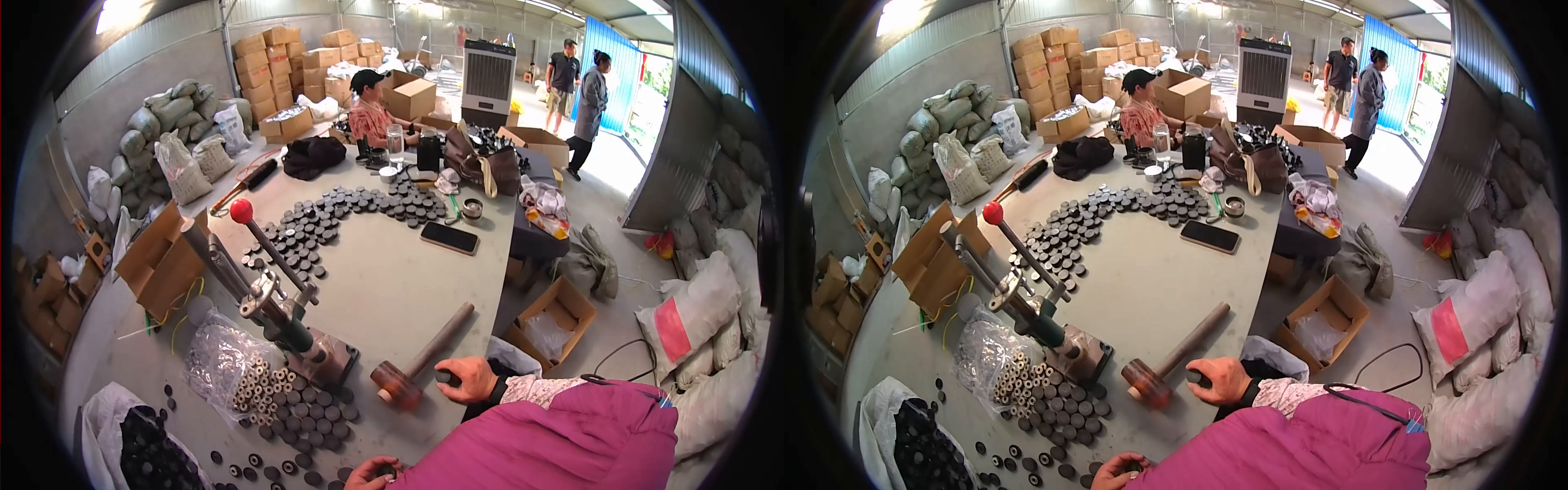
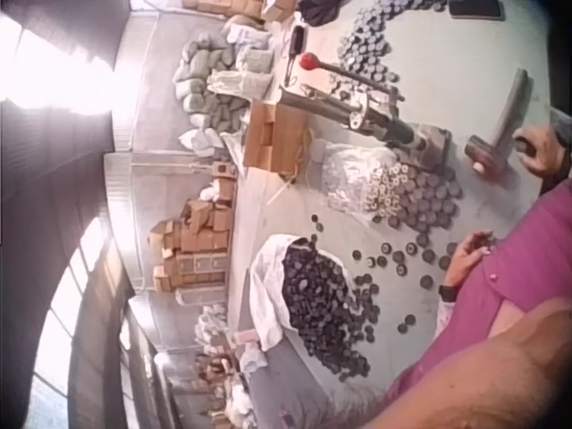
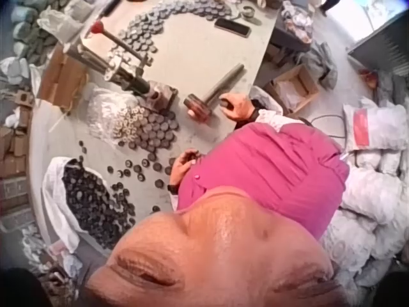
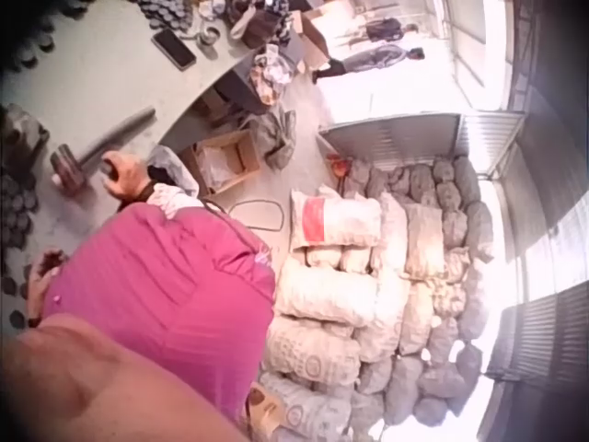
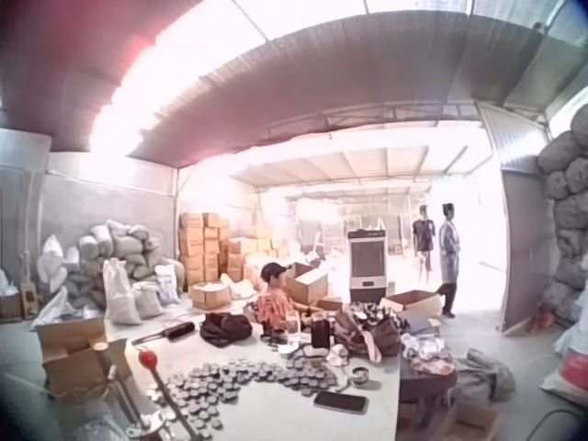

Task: The person is assembling black plastic circular components by inserting metal rings into them and using a mallet to secure them.

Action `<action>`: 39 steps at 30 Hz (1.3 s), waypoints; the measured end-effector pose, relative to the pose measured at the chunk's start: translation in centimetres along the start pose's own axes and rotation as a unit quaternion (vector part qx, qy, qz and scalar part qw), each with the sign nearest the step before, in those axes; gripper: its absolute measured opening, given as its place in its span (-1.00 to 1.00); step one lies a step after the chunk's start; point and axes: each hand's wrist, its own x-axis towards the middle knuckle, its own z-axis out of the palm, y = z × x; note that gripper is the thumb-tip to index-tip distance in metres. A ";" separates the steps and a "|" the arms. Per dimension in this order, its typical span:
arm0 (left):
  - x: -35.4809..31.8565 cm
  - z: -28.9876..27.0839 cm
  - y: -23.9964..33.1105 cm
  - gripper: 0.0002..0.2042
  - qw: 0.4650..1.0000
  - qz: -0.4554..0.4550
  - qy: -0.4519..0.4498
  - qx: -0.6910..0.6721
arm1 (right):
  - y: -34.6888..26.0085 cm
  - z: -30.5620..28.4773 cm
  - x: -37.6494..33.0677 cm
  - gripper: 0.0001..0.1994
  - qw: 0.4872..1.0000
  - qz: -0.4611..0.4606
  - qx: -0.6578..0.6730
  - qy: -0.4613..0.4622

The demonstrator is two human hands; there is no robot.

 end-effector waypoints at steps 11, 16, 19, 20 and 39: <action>0.1 -2.3 -0.6 -0.72 1.000 -0.007 -0.023 -0.001 | 1.3 0.0 -0.5 -0.66 0.999 -0.028 0.020 0.022; -0.8 -0.3 0.5 -0.75 0.997 -0.017 -0.006 0.081 | 0.9 0.9 -0.5 -0.65 1.000 -0.009 0.001 -0.018; 0.4 0.5 2.1 -0.58 0.995 -0.031 -0.047 0.081 | 0.8 0.0 -0.9 -0.63 0.996 0.059 -0.012 -0.063; 0.6 0.3 2.1 -0.57 0.994 -0.034 -0.042 0.099 | 0.4 -0.5 -0.8 -0.63 0.994 0.088 0.015 -0.067; -13.3 1.1 2.3 -0.69 0.592 0.075 0.690 0.411 | -9.7 0.7 4.6 -0.54 0.879 -0.097 0.092 -0.458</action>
